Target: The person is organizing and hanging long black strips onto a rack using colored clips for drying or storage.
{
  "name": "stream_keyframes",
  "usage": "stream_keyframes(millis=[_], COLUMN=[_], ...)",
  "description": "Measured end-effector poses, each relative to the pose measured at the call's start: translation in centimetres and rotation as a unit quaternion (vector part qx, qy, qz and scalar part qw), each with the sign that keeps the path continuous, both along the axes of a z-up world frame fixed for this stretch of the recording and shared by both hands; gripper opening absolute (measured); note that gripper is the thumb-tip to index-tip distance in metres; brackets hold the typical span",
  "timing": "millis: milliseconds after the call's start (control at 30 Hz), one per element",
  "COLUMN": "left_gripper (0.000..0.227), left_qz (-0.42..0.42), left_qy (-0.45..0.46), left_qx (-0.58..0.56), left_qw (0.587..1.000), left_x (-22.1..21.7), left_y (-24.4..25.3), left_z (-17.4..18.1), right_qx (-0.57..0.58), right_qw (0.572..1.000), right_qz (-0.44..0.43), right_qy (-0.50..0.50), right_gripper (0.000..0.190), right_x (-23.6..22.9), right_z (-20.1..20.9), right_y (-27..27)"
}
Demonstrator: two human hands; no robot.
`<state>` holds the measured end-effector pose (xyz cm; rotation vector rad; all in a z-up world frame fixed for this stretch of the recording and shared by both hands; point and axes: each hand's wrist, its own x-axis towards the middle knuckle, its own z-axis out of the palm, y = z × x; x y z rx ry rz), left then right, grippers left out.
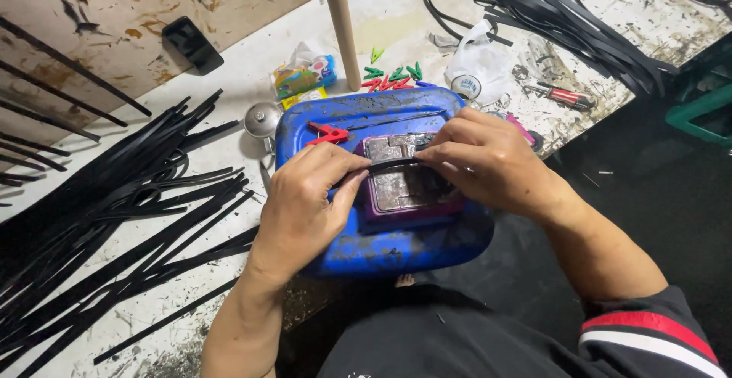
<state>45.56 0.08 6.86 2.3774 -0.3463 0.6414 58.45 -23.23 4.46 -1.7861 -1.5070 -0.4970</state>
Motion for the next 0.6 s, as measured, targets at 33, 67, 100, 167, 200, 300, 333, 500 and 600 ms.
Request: stream_keyframes(millis=[33, 67, 100, 167, 200, 300, 333, 500, 600], left_gripper=[0.007, 0.006, 0.006, 0.007, 0.007, 0.008, 0.007, 0.011, 0.011], left_qz=[-0.007, -0.014, -0.014, -0.028, -0.029, -0.043, -0.048, -0.071, -0.077], left_qy=[-0.002, -0.004, -0.005, -0.004, -0.005, -0.009, -0.011, -0.013, -0.014], left_qx=[0.003, 0.006, 0.006, 0.017, 0.017, 0.022, 0.03, 0.057, 0.068], left_qw=[1.0, 1.0, 1.0, 0.999, 0.999, 0.999, 0.998, 0.996, 0.995], left_x=[0.2, 0.3, 0.6, 1.1, 1.3, 2.2, 2.5, 3.4, 3.8], left_y=[-0.1, -0.2, -0.3, -0.6, -0.8, -1.3, -1.4, -1.8, -2.2], left_z=[0.0, -0.1, -0.2, -0.4, -0.6, -1.2, -1.3, -1.3, -1.6], right_qx=[-0.008, -0.015, -0.015, -0.025, -0.025, -0.028, -0.031, -0.045, -0.05], right_qw=[1.0, 0.999, 0.999, 0.999, 0.999, 0.999, 0.998, 0.997, 0.997], right_qz=[-0.014, -0.027, -0.027, -0.031, -0.031, -0.046, -0.048, -0.06, -0.063], right_qy=[-0.005, -0.01, -0.01, 0.0, -0.001, 0.0, 0.0, 0.004, 0.002], right_gripper=[0.007, 0.007, 0.007, 0.008, 0.008, 0.008, 0.009, 0.01, 0.011], right_x=[0.0, 0.0, 0.0, 0.2, 0.2, 0.2, 0.3, 0.5, 0.4], right_z=[0.1, 0.3, 0.2, 0.1, 0.2, 0.2, 0.2, 0.1, 0.4], right_y=[-0.2, -0.3, -0.7, -1.4, -1.7, -2.5, -2.8, -4.1, -4.5])
